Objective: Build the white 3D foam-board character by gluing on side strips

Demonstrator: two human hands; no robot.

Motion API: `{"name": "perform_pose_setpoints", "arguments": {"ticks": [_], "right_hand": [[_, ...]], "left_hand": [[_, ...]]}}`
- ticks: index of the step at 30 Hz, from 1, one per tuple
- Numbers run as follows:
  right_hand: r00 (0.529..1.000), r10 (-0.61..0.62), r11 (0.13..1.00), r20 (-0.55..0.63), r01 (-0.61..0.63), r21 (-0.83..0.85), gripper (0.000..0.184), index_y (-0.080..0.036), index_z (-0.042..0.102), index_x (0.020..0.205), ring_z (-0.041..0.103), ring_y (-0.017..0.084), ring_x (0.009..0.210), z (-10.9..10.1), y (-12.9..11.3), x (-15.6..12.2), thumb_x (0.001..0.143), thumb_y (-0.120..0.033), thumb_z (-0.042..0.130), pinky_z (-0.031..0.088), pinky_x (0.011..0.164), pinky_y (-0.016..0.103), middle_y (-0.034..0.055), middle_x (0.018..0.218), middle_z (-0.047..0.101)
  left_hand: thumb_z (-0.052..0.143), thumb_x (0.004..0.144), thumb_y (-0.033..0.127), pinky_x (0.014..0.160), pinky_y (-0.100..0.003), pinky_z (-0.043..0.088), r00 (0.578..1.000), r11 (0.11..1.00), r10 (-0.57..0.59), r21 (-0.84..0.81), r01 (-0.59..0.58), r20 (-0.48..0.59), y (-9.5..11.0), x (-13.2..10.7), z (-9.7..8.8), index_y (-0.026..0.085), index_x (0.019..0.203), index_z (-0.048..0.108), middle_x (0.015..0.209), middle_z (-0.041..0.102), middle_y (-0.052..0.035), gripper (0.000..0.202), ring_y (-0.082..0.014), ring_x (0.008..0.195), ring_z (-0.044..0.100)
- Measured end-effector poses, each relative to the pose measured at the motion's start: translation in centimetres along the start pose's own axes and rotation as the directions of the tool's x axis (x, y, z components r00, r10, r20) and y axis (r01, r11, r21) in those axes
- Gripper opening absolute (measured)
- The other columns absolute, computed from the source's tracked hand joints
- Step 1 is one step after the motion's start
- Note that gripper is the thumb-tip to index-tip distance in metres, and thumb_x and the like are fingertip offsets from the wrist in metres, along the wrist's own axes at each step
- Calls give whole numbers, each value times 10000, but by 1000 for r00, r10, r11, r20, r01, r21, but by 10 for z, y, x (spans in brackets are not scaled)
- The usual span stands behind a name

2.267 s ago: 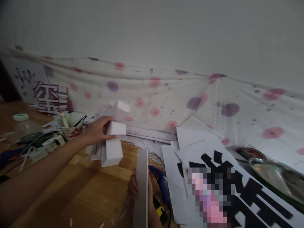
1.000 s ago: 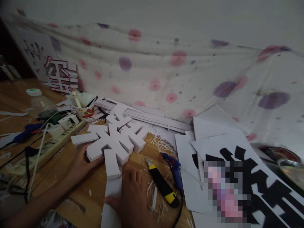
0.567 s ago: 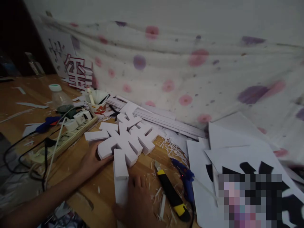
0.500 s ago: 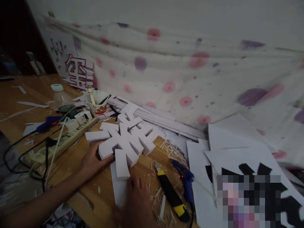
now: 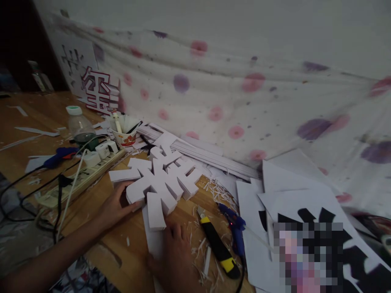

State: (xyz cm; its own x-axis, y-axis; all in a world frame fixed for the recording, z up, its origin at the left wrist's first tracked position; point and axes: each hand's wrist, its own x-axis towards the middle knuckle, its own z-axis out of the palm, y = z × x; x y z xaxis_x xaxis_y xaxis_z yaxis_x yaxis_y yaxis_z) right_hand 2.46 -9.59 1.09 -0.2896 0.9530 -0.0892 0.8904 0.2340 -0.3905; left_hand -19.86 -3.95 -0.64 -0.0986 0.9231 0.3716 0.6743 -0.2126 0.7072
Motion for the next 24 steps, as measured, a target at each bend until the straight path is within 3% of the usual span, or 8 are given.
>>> {"name": "perform_pose_setpoints", "arguments": {"ticks": [6,11,24], "right_hand": [[997,68,995,27,-65,-82,627,-209,507,1199,537,282,976,1,-2,-15,602,-331,657,426,839,386,101,1055,567],[998,64,998,-12,-64,7,391,-207,567,1023,563,269,936,6,1,-12,661,-344,620,448,820,380,86,1015,572],[999,35,998,-22,-33,53,436,-195,571,1026,557,290,925,5,4,-8,637,-368,665,459,813,426,91,1007,572]], "left_hand": [[656,697,442,896,-406,453,999,997,33,-64,-35,-22,-2,1,0,212,1116,498,1129,581,-78,503,-263,1051,552],[659,689,449,887,-417,459,999,1000,15,-16,-16,-35,0,-1,0,222,1103,507,1118,580,-74,496,-267,1040,548],[634,670,474,833,-401,493,996,996,-91,24,91,-3,-6,-7,4,189,1085,512,1074,618,-87,518,-259,970,603]]}}
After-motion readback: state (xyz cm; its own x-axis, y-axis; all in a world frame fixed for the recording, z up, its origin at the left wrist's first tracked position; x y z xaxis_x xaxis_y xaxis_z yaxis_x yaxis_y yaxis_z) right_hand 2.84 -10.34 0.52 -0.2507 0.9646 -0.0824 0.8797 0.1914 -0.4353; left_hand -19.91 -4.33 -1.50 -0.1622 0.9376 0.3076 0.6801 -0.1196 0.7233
